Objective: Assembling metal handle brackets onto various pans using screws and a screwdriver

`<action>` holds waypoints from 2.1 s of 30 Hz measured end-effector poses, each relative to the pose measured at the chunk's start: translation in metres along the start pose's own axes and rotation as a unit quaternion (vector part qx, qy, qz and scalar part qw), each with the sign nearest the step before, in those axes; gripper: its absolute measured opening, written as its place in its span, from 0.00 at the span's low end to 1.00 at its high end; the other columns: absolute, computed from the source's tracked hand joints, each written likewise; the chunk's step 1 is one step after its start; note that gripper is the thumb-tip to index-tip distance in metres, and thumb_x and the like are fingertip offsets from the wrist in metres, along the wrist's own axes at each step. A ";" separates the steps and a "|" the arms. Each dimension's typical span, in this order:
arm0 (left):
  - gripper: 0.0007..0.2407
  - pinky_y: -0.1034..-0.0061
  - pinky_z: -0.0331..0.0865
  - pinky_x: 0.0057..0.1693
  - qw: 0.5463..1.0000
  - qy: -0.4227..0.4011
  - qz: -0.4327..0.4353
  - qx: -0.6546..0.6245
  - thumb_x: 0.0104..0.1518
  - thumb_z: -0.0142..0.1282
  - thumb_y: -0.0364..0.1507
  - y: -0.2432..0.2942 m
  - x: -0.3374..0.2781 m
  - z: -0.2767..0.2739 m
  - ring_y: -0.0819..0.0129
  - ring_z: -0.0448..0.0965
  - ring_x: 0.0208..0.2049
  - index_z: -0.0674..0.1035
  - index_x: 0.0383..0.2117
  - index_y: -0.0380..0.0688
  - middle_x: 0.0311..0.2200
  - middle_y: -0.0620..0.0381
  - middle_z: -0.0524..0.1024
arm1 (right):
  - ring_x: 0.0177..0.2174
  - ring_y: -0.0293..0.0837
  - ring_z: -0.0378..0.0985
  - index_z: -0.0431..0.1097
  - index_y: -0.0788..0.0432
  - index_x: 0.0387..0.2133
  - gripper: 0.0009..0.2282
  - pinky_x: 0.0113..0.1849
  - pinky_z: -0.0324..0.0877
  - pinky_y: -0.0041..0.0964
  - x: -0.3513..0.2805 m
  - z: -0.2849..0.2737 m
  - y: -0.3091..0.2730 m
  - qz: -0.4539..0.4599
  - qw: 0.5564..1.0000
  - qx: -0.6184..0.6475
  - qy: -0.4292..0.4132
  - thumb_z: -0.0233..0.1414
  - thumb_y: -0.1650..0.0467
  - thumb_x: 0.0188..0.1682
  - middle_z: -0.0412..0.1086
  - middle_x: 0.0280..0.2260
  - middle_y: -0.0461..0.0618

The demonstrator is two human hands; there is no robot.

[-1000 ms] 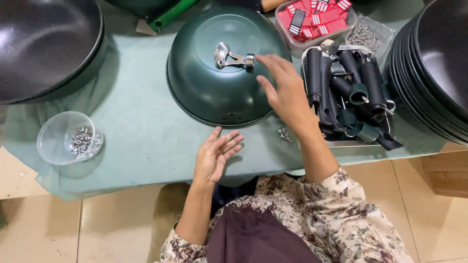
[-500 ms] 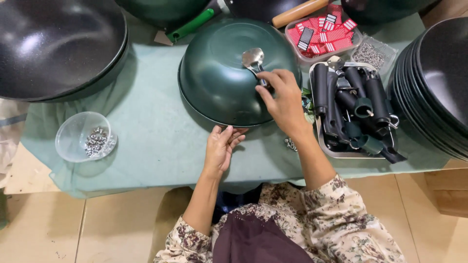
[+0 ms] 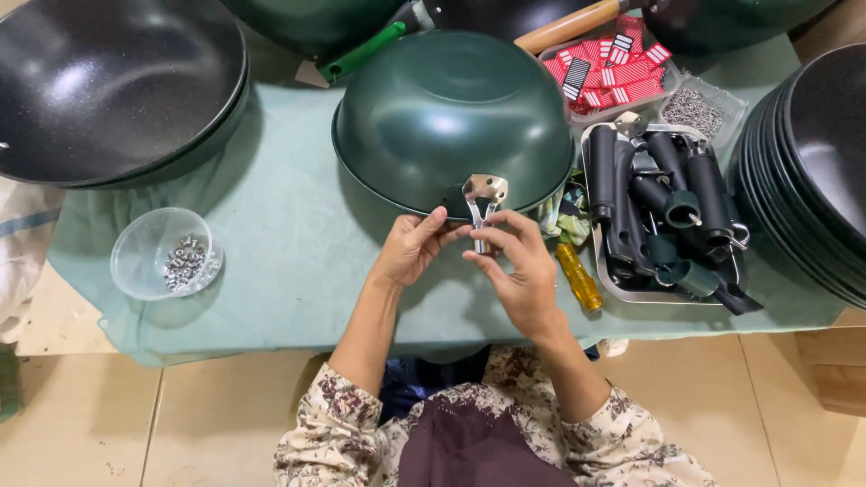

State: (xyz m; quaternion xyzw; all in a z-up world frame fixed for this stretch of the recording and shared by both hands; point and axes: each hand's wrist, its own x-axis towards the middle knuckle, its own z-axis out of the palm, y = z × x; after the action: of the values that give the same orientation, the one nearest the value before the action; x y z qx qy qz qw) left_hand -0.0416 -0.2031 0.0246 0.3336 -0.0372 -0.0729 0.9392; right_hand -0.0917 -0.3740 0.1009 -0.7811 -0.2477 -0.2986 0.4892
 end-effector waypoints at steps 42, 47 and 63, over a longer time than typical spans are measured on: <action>0.12 0.67 0.85 0.44 0.999 -0.002 0.005 0.036 0.60 0.59 0.19 0.004 0.006 0.019 0.54 0.86 0.42 0.79 0.50 0.32 0.44 0.39 0.82 | 0.36 0.46 0.80 0.79 0.58 0.46 0.14 0.40 0.78 0.41 0.016 0.001 -0.015 0.018 0.995 0.052 -0.089 0.64 0.76 0.45 0.74 0.46 0.55; 0.12 0.68 0.85 0.44 0.999 0.002 0.016 0.052 0.60 0.60 0.19 -0.002 0.008 0.010 0.56 0.85 0.42 0.80 0.50 0.33 0.44 0.41 0.82 | 0.36 0.45 0.81 0.79 0.58 0.46 0.14 0.39 0.78 0.41 0.018 0.001 -0.017 0.023 0.995 0.052 -0.088 0.64 0.76 0.45 0.75 0.46 0.54; 0.12 0.65 0.85 0.42 0.998 0.027 0.030 0.051 0.57 0.63 0.18 0.004 0.004 0.026 0.53 0.86 0.40 0.80 0.47 0.30 0.41 0.38 0.82 | 0.36 0.46 0.81 0.79 0.59 0.46 0.14 0.38 0.78 0.42 0.014 0.003 -0.015 0.022 0.995 0.054 -0.086 0.64 0.76 0.45 0.75 0.46 0.55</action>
State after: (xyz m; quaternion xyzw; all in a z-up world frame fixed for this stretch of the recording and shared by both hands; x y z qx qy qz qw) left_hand -0.0400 -0.2171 0.0478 0.3816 -0.0254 -0.0341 0.9234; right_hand -0.0911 -0.3645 0.1192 -0.7815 -0.2877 -0.2060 0.5139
